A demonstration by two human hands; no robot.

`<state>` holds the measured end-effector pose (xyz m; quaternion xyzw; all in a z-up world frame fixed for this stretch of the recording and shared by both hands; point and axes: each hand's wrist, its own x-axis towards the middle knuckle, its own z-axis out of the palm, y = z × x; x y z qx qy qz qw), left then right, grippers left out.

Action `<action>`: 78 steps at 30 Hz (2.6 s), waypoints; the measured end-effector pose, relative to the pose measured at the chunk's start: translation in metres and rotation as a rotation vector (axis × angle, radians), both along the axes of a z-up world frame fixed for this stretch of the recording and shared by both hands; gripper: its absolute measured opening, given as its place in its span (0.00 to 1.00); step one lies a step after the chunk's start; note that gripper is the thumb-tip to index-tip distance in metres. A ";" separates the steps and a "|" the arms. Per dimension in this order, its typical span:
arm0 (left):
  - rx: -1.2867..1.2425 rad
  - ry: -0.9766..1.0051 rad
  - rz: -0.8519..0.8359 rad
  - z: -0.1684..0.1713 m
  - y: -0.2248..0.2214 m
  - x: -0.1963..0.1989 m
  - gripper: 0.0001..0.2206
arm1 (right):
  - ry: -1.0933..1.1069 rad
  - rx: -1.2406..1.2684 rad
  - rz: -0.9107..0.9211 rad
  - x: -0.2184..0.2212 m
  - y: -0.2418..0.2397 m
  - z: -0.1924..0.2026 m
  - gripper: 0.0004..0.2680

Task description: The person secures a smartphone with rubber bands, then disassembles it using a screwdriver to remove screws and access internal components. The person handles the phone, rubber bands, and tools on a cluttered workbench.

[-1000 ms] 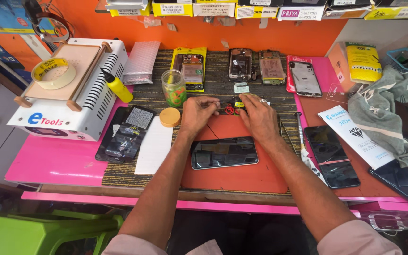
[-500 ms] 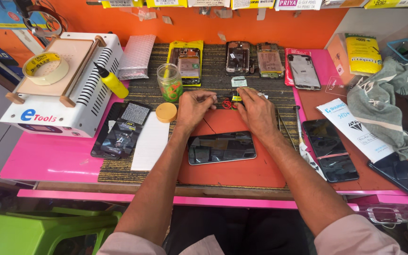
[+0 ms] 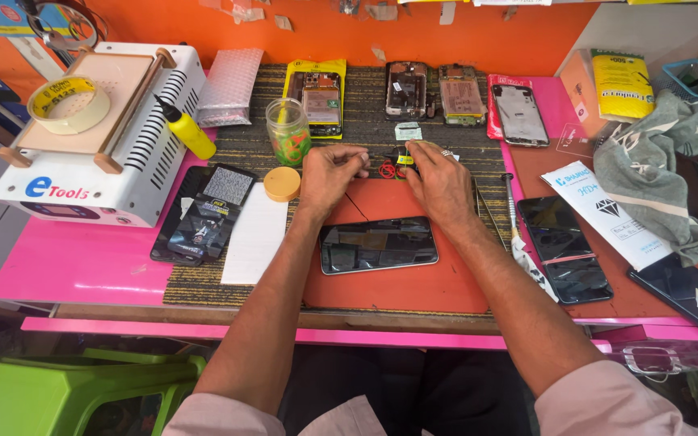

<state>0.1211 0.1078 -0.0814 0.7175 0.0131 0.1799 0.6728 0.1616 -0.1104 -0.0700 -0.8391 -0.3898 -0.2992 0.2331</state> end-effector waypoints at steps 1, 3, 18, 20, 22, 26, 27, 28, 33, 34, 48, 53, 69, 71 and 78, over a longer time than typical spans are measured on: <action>0.009 -0.005 -0.002 -0.001 0.001 0.000 0.10 | -0.002 -0.002 0.000 0.000 0.001 0.000 0.17; 0.007 0.004 -0.017 -0.001 0.002 0.000 0.10 | -0.009 -0.006 -0.001 0.000 0.002 0.001 0.17; 0.081 0.018 -0.025 0.004 0.001 -0.001 0.09 | 0.014 -0.012 0.016 0.000 0.000 0.000 0.17; 0.110 0.032 -0.025 0.008 -0.001 -0.003 0.09 | -0.019 -0.019 0.008 0.001 0.000 -0.001 0.17; 0.176 0.075 -0.006 0.014 -0.003 -0.006 0.10 | -0.038 -0.034 0.004 0.001 0.001 -0.001 0.17; 0.477 0.144 0.032 0.022 -0.008 -0.011 0.12 | -0.072 -0.060 0.036 -0.001 0.003 0.000 0.17; 0.525 0.111 0.049 0.023 -0.009 -0.012 0.12 | -0.087 -0.060 0.054 -0.002 0.003 0.001 0.17; 0.572 0.078 0.065 0.023 -0.009 -0.013 0.13 | -0.086 -0.062 0.062 -0.004 0.002 0.002 0.17; 0.549 -0.044 0.023 0.018 -0.006 -0.011 0.07 | -0.098 -0.059 0.093 -0.006 0.002 0.006 0.17; 0.540 -0.115 0.011 0.015 -0.007 -0.010 0.07 | -0.094 -0.058 0.096 -0.005 0.002 0.006 0.17; 0.798 0.053 -0.108 0.044 -0.026 -0.035 0.12 | 0.151 -0.089 -0.325 0.030 -0.057 0.032 0.17; 1.166 0.226 -0.325 0.072 -0.066 -0.086 0.25 | 0.121 -0.156 -0.251 0.031 -0.072 0.057 0.22; 1.066 0.076 -0.216 0.090 -0.082 -0.115 0.11 | 1.131 0.435 0.268 -0.092 -0.070 0.041 0.14; 1.063 0.041 -0.206 0.092 -0.084 -0.115 0.11 | 1.166 0.446 0.218 -0.094 -0.070 0.035 0.15; 1.086 0.053 -0.191 0.091 -0.088 -0.119 0.10 | 1.164 0.482 0.229 -0.092 -0.069 0.021 0.15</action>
